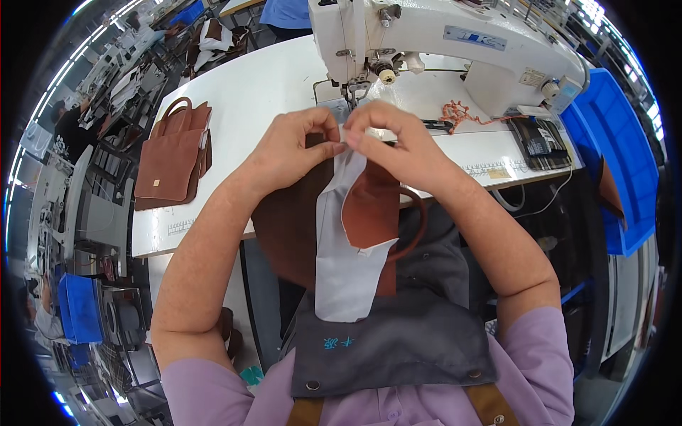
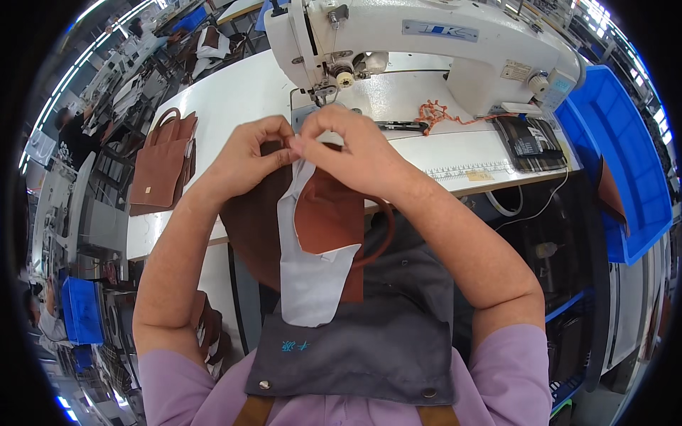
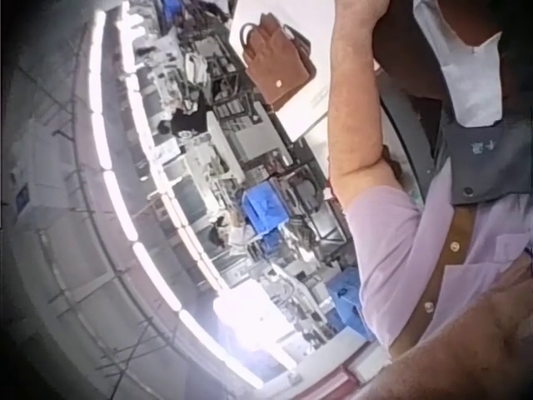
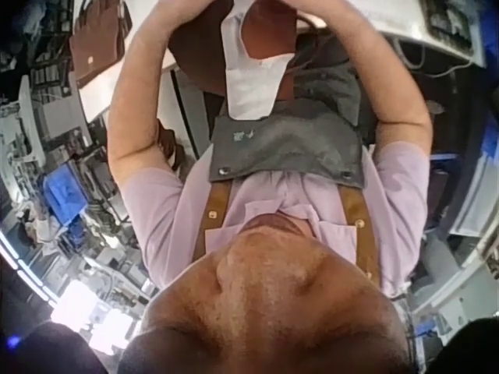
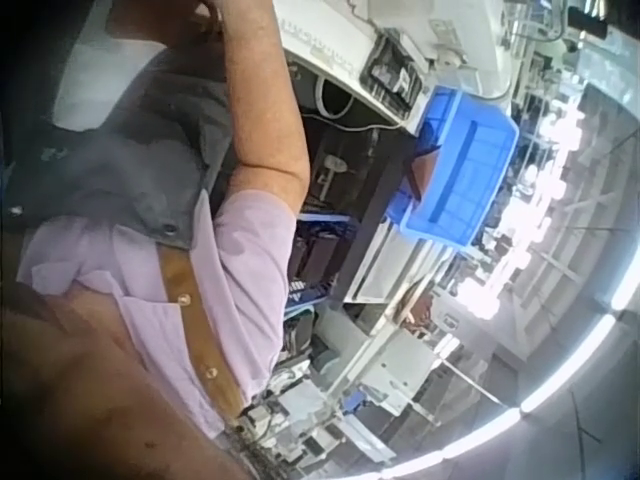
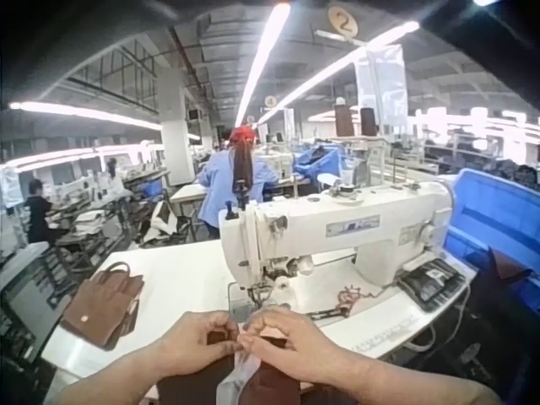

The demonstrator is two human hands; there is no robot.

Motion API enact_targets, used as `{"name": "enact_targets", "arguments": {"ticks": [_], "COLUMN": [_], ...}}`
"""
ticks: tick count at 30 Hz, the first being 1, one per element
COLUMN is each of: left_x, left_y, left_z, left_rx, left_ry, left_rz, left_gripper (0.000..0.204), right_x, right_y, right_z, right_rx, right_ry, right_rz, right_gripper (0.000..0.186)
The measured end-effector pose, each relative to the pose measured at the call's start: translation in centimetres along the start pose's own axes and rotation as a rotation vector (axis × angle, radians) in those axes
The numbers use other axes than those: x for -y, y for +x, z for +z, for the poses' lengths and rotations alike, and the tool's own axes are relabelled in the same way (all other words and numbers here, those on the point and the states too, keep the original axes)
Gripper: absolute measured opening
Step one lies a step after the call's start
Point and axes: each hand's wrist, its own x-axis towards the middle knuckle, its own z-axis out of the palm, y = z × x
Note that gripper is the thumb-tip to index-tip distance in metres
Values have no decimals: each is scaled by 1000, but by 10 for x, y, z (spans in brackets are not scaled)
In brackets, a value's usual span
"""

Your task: Sewing sections of a brown leather handbag using an industrial sewing machine.

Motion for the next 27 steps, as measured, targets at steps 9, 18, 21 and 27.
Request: {"name": "enact_targets", "arguments": {"ticks": [9, 18, 21, 27], "left_x": [-40, -35, -33, -38], "left_y": [-43, -67, -71, -83], "left_z": [11, 5, 2, -6], "left_rx": [-357, -313, -361, -368], "left_ry": [299, 453, 416, 462], "left_rz": [217, 232, 322, 302], "left_gripper": [15, 23, 20, 13], "right_x": [40, 37, 34, 36], "right_y": [-9, -21, -17, -16], "right_z": [3, 28, 27, 25], "right_rx": [-44, -143, -116, -89], "right_ry": [-261, -255, -93, 61], "right_rz": [-57, -142, -93, 78], "right_gripper": [18, 12, 11, 13]}}
